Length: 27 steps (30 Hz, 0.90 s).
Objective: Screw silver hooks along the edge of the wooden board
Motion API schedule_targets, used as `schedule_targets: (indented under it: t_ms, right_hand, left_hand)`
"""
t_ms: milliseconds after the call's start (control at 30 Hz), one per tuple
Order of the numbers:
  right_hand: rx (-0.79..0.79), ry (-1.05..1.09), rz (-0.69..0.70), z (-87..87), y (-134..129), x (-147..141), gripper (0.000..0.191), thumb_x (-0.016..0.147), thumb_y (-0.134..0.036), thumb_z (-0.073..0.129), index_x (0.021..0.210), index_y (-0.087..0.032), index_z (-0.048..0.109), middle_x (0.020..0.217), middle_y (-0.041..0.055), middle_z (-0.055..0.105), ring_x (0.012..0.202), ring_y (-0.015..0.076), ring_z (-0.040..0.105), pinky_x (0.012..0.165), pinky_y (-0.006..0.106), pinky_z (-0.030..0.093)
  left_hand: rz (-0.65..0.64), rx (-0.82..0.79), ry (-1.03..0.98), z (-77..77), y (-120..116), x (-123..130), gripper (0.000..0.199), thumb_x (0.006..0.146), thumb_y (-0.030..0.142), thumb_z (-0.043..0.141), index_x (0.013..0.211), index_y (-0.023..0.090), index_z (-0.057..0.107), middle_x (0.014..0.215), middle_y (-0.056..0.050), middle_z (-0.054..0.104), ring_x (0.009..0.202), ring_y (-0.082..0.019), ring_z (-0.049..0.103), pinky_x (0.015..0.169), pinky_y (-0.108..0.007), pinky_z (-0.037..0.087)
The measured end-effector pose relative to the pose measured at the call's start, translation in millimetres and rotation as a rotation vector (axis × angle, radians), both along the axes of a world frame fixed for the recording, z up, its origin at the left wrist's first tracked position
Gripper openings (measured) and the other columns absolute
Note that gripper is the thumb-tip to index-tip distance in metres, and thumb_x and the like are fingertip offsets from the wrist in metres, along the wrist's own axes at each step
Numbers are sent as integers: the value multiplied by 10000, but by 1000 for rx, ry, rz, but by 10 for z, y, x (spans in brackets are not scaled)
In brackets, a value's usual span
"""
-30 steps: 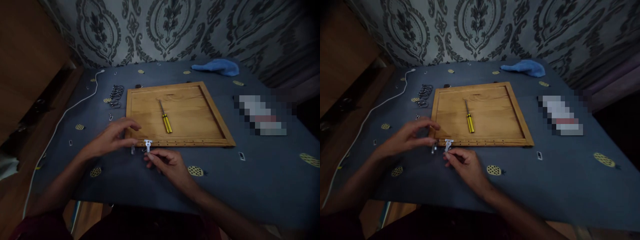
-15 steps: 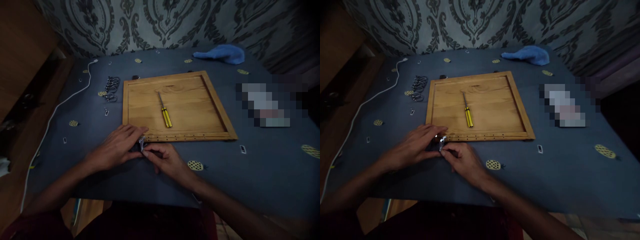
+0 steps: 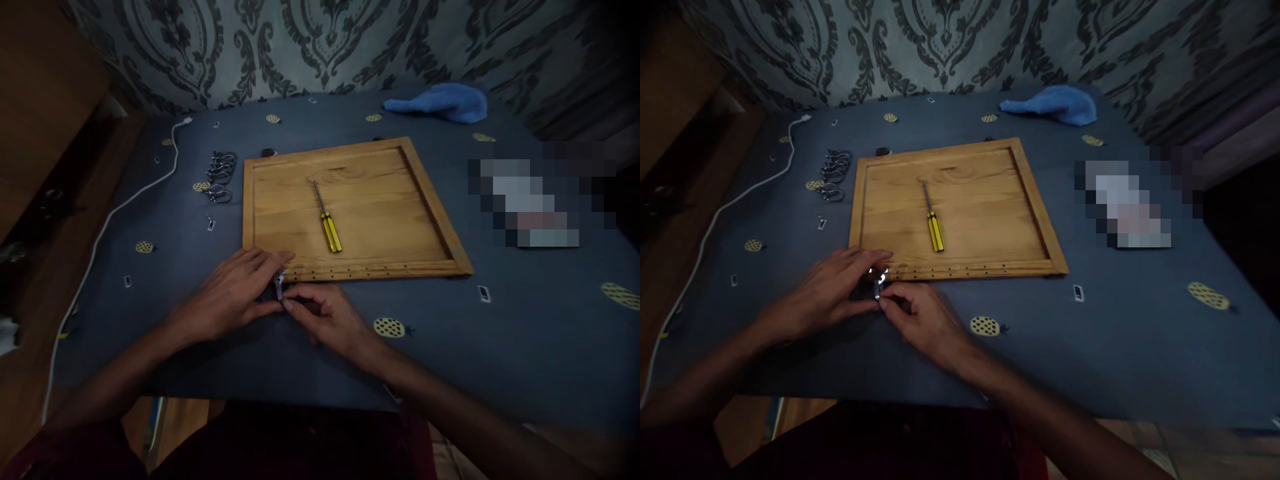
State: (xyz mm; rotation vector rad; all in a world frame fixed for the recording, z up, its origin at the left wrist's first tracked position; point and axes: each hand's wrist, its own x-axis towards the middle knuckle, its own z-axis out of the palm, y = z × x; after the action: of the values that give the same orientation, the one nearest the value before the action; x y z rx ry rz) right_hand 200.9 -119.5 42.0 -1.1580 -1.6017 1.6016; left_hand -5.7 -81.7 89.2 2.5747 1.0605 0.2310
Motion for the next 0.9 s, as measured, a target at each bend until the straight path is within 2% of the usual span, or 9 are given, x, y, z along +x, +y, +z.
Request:
schedule_targets:
  t_ms: [100,200,300,433,533,733,900]
  right_hand:
    - [32,-39,-3,13,-14,3,224,955,-305,549,965,-167,725,676,-27,623,441,72,481,433,199,355]
    - [148,-85,-26,31,-50,41,211,977,-259,550,1039,-187,738,808,10,730,557,107,607,506,217,457]
    - [473,-221,-33,41,-83,125,225,1011,-199,526,1100,-197,733,965,53,781,810,169,730,679,273,575]
    - [947,-469,26,21,-78,246,268,1049,-154,459,1113,-145,719,1045,125,766,865,204,747,722,320,628]
    - [1148,-535,48,-19,-47,287,282,1048,-125,453,1182,-116,701,1228,169,737,994,219,741,806,332,647]
    - [1212,-518,74,-119,-4,257,317,1024,-77,476,1287,-26,645,1349,211,687,1122,255,715,885,370,649]
    - [1155,-547,109,-141,-2,247,332,1039,-99,457,1308,-50,646,1396,204,661,1128,251,712,881,373,650]
  left_hand:
    - [5,-7,-5,-17,-2,-6,605,928,359,723,1429,213,417,1233,-103,671,1134,-274,644,949,-409,534]
    - [9,-23,-11,-16,-9,-14,638,919,299,729,1454,227,388,1265,-100,665,1162,-272,636,979,-414,526]
    - [25,-48,-5,-3,-16,-19,664,913,265,725,1475,240,371,1277,-100,658,1169,-276,630,987,-423,522]
    - [40,-61,5,1,-17,-17,722,890,254,751,1495,241,358,1272,-102,659,1151,-282,631,969,-422,530]
    - [50,-81,-1,-9,-14,-12,748,881,244,758,1504,250,344,1290,-98,658,1174,-276,631,990,-422,528]
    - [72,-98,-19,-12,-17,4,703,887,223,737,1481,277,364,1324,-85,655,1214,-262,635,1018,-422,529]
    - [69,-115,-29,11,-20,11,712,896,214,733,1493,284,351,1317,-80,660,1212,-259,635,1022,-439,538]
